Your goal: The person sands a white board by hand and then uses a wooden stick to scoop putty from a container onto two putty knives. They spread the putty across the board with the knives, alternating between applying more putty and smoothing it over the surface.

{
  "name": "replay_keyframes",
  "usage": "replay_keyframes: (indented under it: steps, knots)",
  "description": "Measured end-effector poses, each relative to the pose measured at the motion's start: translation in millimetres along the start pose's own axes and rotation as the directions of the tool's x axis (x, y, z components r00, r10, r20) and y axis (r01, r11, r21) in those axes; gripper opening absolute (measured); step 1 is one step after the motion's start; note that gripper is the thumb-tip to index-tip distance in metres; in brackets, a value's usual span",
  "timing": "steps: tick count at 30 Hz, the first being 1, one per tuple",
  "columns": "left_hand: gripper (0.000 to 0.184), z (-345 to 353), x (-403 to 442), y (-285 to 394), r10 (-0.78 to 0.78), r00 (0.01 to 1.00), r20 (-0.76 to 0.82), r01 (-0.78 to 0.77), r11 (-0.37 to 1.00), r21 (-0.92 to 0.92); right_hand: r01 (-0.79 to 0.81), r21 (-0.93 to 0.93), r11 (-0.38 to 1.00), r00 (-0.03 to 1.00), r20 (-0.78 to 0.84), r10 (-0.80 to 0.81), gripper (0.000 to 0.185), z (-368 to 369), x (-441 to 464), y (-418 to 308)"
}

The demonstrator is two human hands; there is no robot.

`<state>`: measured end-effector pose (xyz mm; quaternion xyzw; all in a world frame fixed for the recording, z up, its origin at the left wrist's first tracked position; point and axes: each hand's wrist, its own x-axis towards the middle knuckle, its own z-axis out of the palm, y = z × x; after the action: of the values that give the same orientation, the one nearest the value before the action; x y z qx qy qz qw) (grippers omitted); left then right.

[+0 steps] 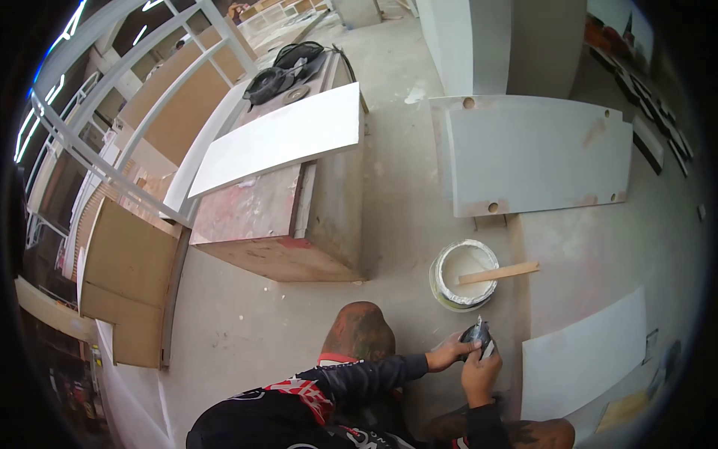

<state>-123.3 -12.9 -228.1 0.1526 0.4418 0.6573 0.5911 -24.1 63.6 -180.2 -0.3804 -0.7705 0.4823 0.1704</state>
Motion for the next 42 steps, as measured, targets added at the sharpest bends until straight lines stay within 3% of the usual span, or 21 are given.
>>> replay_keyframes:
  steps: [4, 8, 18, 20, 24, 26, 27, 28, 30, 31, 34, 42]
  knots:
    - [0.038, -0.4, 5.8, -13.2, -0.032, 0.999, -0.016, 0.029, 0.984, -0.176, 0.101, -0.053, 0.993, 0.994, -0.025, -0.102, 0.028, 2.2, 5.0, 12.1]
    - [0.029, -3.2, 8.1, -7.7, -0.038, 0.999, -0.030, 0.031, 0.982, -0.188, 0.128, -0.029, 0.991, 0.991, 0.041, -0.126, 0.031, 0.1, 10.1, 6.8]
    - [0.031, 4.9, 6.0, -34.0, -0.044, 0.987, -0.154, 0.040, 0.999, -0.031, 0.051, -0.111, 0.992, 0.999, 0.012, -0.050, 0.035, 10.0, 4.5, 25.2]
    - [0.034, 3.5, 6.5, -39.2, 0.001, 0.986, -0.169, 0.005, 0.999, 0.039, 0.169, -0.088, 0.982, 0.984, -0.046, -0.173, 0.032, 17.8, 3.6, 32.0]
    - [0.035, -0.9, 11.2, -35.5, -0.041, 0.980, -0.195, 0.052, 0.997, 0.048, 0.094, -0.110, 0.990, 0.995, -0.032, -0.098, 0.026, 13.3, 8.9, 27.7]
    - [0.035, -11.9, 19.9, -28.3, -0.074, 0.993, -0.093, 0.076, 0.997, 0.015, -0.009, -0.037, 0.999, 1.000, -0.018, 0.008, 0.021, 8.6, 14.0, 24.1]
    - [0.036, -14.0, 19.2, -18.1, -0.040, 0.995, -0.094, 0.049, 0.994, 0.101, -0.007, 0.011, 1.000, 1.000, -0.013, 0.007, 0.019, 7.4, 13.8, 21.5]
    - [0.036, -13.8, 17.8, -10.6, -0.034, 0.993, -0.109, 0.044, 0.995, 0.084, -0.004, 0.002, 1.000, 1.000, 0.008, 0.004, 0.019, 6.4, 8.3, 17.1]
    - [0.038, -15.2, 16.9, -5.9, 0.034, 0.996, -0.079, -0.045, 0.990, -0.133, -0.127, 0.151, 0.980, 0.992, 0.033, 0.123, 0.020, 0.6, -6.6, -7.8]
    - [0.037, -16.9, 13.4, -4.7, -0.072, 0.997, -0.018, 0.069, 0.990, -0.122, -0.136, 0.199, 0.971, 0.991, 0.037, 0.131, 0.021, 0.6, -9.1, -11.5]
    - [0.034, -5.1, 7.7, -14.7, 0.012, 0.995, -0.103, -0.017, 0.998, -0.055, -0.004, 0.038, 0.999, 1.000, 0.031, 0.003, 0.021, 2.4, -8.5, 0.1]
    - [0.033, -2.4, 10.5, -26.4, -0.056, 0.998, -0.038, 0.052, 0.994, -0.097, 0.073, -0.058, 0.996, 0.997, -0.017, -0.074, 0.024, 9.2, 10.0, 34.2]
